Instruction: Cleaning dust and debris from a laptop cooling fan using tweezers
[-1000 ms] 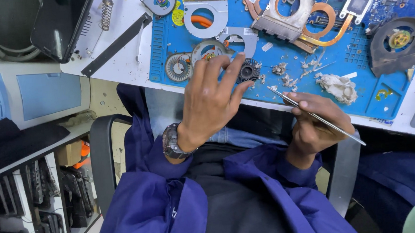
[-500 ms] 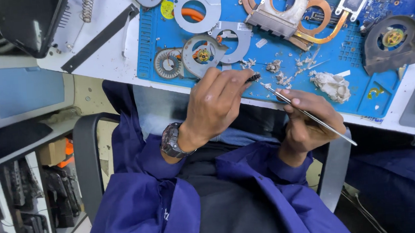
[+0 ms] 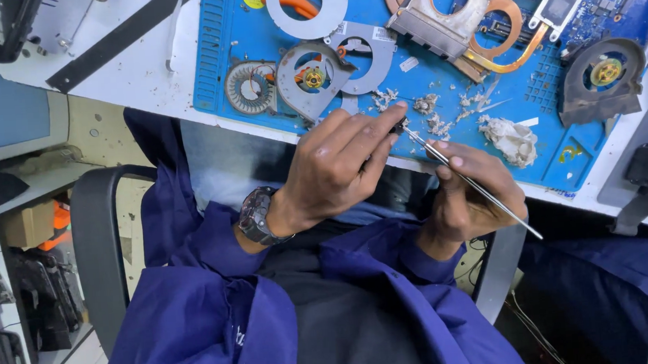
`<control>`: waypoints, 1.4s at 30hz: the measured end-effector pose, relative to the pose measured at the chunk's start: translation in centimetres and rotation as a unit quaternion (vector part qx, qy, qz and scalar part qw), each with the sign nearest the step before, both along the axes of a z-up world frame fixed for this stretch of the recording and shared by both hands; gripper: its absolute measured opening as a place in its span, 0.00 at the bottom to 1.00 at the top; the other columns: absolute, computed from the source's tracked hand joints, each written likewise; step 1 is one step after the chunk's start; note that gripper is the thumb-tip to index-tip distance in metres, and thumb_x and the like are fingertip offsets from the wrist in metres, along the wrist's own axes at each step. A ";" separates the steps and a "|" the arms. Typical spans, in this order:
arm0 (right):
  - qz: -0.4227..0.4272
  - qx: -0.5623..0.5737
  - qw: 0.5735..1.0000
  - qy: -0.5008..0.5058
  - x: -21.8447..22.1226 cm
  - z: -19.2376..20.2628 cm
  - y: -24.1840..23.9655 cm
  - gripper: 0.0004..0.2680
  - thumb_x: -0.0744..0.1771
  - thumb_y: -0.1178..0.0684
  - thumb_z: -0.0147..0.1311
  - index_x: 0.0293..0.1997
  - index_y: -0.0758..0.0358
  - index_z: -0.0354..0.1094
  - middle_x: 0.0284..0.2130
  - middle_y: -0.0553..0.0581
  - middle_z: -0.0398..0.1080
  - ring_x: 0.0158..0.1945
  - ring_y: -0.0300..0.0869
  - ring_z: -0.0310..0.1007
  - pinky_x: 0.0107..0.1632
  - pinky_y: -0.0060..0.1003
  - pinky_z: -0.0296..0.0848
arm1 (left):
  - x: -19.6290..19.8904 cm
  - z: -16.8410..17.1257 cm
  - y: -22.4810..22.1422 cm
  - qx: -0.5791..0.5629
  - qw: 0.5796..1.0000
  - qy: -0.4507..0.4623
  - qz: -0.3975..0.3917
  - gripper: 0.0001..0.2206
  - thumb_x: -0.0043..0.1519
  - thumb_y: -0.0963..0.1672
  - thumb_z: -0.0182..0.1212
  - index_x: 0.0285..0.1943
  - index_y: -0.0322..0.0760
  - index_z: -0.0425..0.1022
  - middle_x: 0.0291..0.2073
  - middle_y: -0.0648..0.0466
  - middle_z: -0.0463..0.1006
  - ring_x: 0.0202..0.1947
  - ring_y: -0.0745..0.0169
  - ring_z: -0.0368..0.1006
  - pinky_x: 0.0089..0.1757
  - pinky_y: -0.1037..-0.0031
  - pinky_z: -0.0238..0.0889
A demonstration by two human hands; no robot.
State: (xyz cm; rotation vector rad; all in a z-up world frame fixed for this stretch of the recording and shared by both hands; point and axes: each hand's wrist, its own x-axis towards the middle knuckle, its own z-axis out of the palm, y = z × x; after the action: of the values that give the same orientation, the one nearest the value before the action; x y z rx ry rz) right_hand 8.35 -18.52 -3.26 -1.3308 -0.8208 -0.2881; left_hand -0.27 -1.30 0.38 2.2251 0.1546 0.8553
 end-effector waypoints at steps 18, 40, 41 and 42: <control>-0.033 -0.062 0.996 -0.049 -0.1 2.1 1.2 0.09 0.66 0.61 0.67 0.31 0.80 0.70 0.29 0.80 0.76 0.32 0.67 0.81 0.37 0.52 0.80 | 0.3 0.0 0.0 0.006 1.000 0.008 -0.010 0.14 0.68 0.40 0.62 0.63 0.37 0.78 0.33 0.51 0.80 0.30 0.55 0.72 0.34 0.69 0.74; -0.035 -0.087 0.994 -0.047 -0.3 2.6 1.9 0.09 0.67 0.62 0.67 0.33 0.79 0.71 0.31 0.79 0.77 0.35 0.67 0.82 0.38 0.50 0.79 | 0.3 -0.3 0.2 0.010 1.000 0.002 -0.022 0.15 0.69 0.40 0.61 0.65 0.39 0.77 0.32 0.53 0.78 0.30 0.55 0.72 0.34 0.69 0.74; -0.038 -0.085 0.994 -0.053 -0.3 2.6 2.0 0.08 0.67 0.62 0.67 0.32 0.79 0.71 0.30 0.78 0.77 0.33 0.66 0.82 0.37 0.50 0.79 | 0.3 -0.3 0.2 0.012 1.000 0.003 -0.024 0.15 0.70 0.40 0.60 0.66 0.39 0.77 0.32 0.53 0.78 0.30 0.55 0.72 0.34 0.69 0.74; -0.040 -0.082 0.994 -0.059 -0.3 2.6 2.2 0.08 0.67 0.63 0.67 0.31 0.78 0.71 0.29 0.78 0.77 0.31 0.66 0.82 0.36 0.49 0.78 | 0.3 -0.2 0.2 0.014 1.000 0.003 -0.026 0.15 0.70 0.39 0.60 0.66 0.39 0.76 0.32 0.53 0.77 0.30 0.56 0.72 0.35 0.69 0.75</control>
State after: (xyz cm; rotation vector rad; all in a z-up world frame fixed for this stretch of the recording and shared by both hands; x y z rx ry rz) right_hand 8.02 -16.33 -0.66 -1.5139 -0.9068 -0.3715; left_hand 0.02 -1.12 0.15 2.2482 0.0882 0.8268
